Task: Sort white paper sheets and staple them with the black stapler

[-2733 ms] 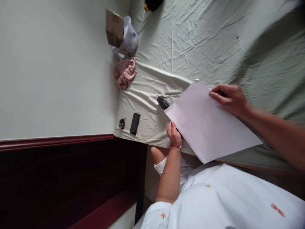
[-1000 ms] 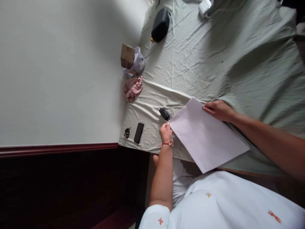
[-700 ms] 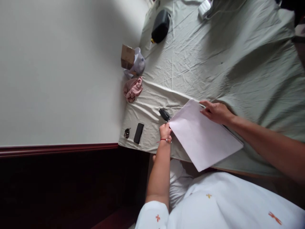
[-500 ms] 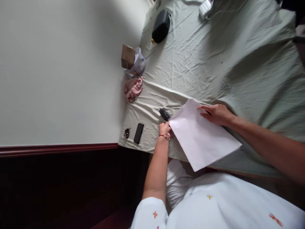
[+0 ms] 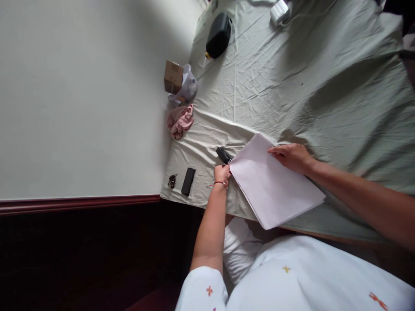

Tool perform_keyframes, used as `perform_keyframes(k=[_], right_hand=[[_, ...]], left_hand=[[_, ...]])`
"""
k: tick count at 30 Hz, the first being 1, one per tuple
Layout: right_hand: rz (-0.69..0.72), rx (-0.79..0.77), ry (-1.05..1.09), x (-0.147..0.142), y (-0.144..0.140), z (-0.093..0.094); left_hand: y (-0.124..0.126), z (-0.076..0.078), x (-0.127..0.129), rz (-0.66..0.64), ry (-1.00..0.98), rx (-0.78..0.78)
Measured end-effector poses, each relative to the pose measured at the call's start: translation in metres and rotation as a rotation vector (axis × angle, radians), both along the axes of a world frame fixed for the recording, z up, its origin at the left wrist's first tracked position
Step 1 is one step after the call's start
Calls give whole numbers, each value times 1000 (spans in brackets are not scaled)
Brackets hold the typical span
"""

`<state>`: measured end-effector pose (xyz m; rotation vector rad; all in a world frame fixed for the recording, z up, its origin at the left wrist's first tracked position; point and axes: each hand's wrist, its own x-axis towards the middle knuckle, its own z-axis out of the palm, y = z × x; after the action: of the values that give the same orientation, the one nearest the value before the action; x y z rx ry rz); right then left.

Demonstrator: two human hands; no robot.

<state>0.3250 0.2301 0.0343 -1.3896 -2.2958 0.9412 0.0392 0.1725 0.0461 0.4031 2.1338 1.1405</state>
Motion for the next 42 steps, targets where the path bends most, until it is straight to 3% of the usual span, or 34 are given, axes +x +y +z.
perform_keyframes(k=[15, 28, 42], right_hand=[[-48, -21, -52, -14, 4, 1], [-59, -66, -30, -19, 13, 14], [-17, 153, 55, -14, 8, -25]], left_hand=[[-12, 2, 2, -4, 3, 10], [-16, 2, 2, -1, -79, 34], [-22, 3, 7, -2, -119, 106]])
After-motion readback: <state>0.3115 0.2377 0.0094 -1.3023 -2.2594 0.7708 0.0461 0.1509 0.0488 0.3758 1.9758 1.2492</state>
